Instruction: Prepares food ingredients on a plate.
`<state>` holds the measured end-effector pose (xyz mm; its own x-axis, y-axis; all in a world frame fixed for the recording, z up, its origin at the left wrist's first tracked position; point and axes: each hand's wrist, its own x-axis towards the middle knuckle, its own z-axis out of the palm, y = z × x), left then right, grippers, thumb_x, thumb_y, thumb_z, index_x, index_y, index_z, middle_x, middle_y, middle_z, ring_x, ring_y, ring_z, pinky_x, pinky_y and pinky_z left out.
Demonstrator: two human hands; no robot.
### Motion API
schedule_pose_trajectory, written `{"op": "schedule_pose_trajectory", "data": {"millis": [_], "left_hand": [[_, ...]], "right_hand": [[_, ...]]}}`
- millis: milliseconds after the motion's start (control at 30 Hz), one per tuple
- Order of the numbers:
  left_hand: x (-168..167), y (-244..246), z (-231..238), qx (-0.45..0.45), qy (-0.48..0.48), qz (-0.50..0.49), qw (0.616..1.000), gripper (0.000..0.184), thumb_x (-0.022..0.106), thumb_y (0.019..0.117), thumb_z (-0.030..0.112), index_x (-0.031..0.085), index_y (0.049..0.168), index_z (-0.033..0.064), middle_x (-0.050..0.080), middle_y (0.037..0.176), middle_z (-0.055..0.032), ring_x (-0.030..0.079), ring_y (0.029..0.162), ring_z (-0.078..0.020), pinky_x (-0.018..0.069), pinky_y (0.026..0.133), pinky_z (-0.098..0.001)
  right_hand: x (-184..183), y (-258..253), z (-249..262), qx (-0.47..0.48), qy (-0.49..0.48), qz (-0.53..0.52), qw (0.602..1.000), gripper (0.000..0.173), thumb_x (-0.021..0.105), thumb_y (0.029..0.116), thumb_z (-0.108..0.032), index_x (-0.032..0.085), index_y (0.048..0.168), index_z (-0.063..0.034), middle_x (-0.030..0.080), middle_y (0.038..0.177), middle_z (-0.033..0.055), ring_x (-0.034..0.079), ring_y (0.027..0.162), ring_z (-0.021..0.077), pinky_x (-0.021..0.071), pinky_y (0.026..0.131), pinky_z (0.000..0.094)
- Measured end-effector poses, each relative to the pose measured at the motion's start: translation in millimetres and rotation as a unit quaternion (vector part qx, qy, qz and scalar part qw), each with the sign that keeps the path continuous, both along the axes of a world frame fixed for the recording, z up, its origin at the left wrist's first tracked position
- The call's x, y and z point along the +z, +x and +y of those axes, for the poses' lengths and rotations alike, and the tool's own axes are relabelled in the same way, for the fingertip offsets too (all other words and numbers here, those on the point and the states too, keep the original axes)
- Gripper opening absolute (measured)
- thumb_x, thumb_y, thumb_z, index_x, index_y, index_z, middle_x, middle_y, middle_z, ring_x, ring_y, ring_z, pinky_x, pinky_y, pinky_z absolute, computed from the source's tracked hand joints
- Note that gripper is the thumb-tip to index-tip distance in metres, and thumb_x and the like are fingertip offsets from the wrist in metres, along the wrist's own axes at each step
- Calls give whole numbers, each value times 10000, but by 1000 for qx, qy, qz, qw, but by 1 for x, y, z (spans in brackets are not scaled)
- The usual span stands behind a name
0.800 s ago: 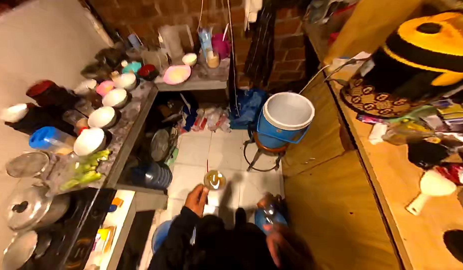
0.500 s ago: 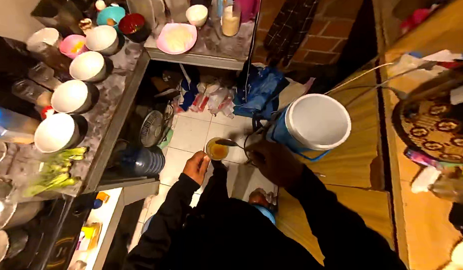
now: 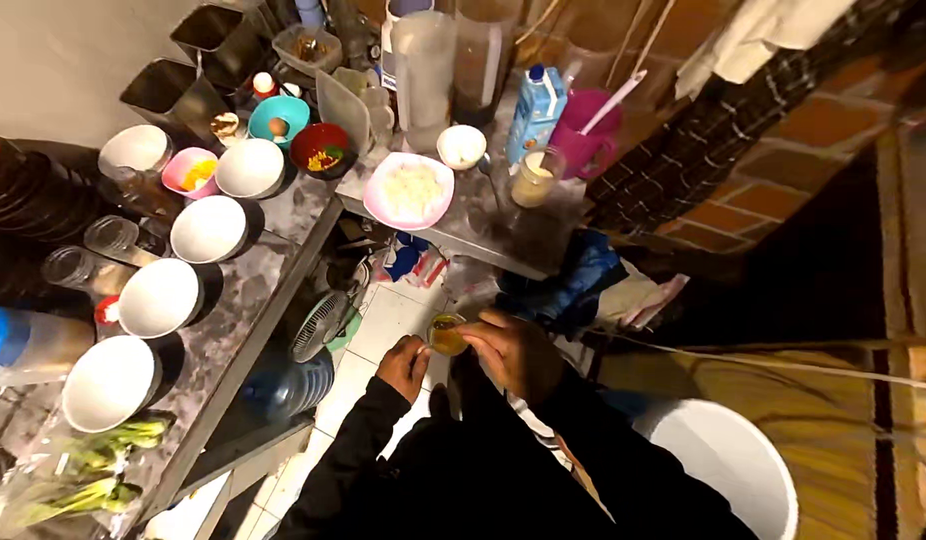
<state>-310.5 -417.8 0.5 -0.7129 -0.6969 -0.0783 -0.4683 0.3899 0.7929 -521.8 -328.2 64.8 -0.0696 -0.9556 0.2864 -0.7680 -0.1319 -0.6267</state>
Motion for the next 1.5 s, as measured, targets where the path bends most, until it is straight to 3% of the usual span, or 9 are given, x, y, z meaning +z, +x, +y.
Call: {"op": "schedule_pose_trajectory", "data": {"millis": [200,333,533,633,767,1033,1233,1400,1500], "left_hand": [[-10,-43,-73,69,-8,8,998,319,501,1040,196,662,1010,-77,652,865,-183,641,716,-243,569,709,-400],[-13,-66,-108,115,-5,30,993,309,513,1039,188,666,987,-75,652,824,-153,628,675,-187,564,677,-348],[-13,-90,-151,143,-2,4,990,308,530,1036,200,662,952,-66,644,800,-156,634,678,-225,563,680,-401],[-15,-95,-167,155,-2,7,988,279,543,1026,180,658,946,-62,643,804,-161,638,676,-240,568,674,-421],[-17,-98,-188,157,5,4,988,280,543,1029,181,660,946,-60,633,798,-160,630,690,-244,560,687,-426],[-10,-99,-229,141,3,-20,990,307,537,1035,203,668,982,-69,659,869,-190,657,747,-284,570,732,-471],[-11,-102,-254,114,-10,-22,993,304,541,1025,190,672,970,-79,677,914,-216,681,794,-319,574,756,-501],[-2,-114,-270,106,-24,-75,991,291,545,1023,173,682,1004,-82,681,960,-243,693,866,-375,569,809,-549],[5,-121,-279,101,9,-132,986,307,530,1043,178,679,1088,-87,683,1032,-267,694,942,-400,553,877,-564]], "right_hand": [[-2,-45,-94,109,-14,29,993,242,555,1037,-213,777,1035,-115,747,1005,94,736,885,236,623,746,410],[-2,-79,-156,118,11,29,992,229,574,1027,-199,777,1032,-94,713,942,99,712,853,253,612,722,443],[-6,-93,-201,154,-9,16,988,216,585,1017,-197,780,1022,-104,724,975,84,715,858,221,616,719,405],[-10,-109,-233,141,16,10,990,230,578,1030,-205,771,1074,-88,731,1072,108,722,955,246,617,804,445],[-16,-110,-244,133,22,4,991,248,554,1025,-215,755,1035,-70,719,969,108,712,859,235,613,745,419],[-16,-118,-281,88,25,-6,996,246,561,1020,-207,757,1056,-62,721,951,90,710,863,218,610,768,418],[-27,-116,-299,50,-3,-76,996,210,589,1013,-155,741,1084,-29,730,1002,110,717,904,201,616,824,389],[-66,-126,-301,-30,-30,-258,965,190,576,1006,-110,707,1070,13,714,845,67,647,655,75,579,607,261],[-69,-131,-301,-101,31,-343,933,215,561,1023,-134,693,1100,17,703,818,28,636,640,43,570,614,239]]}}
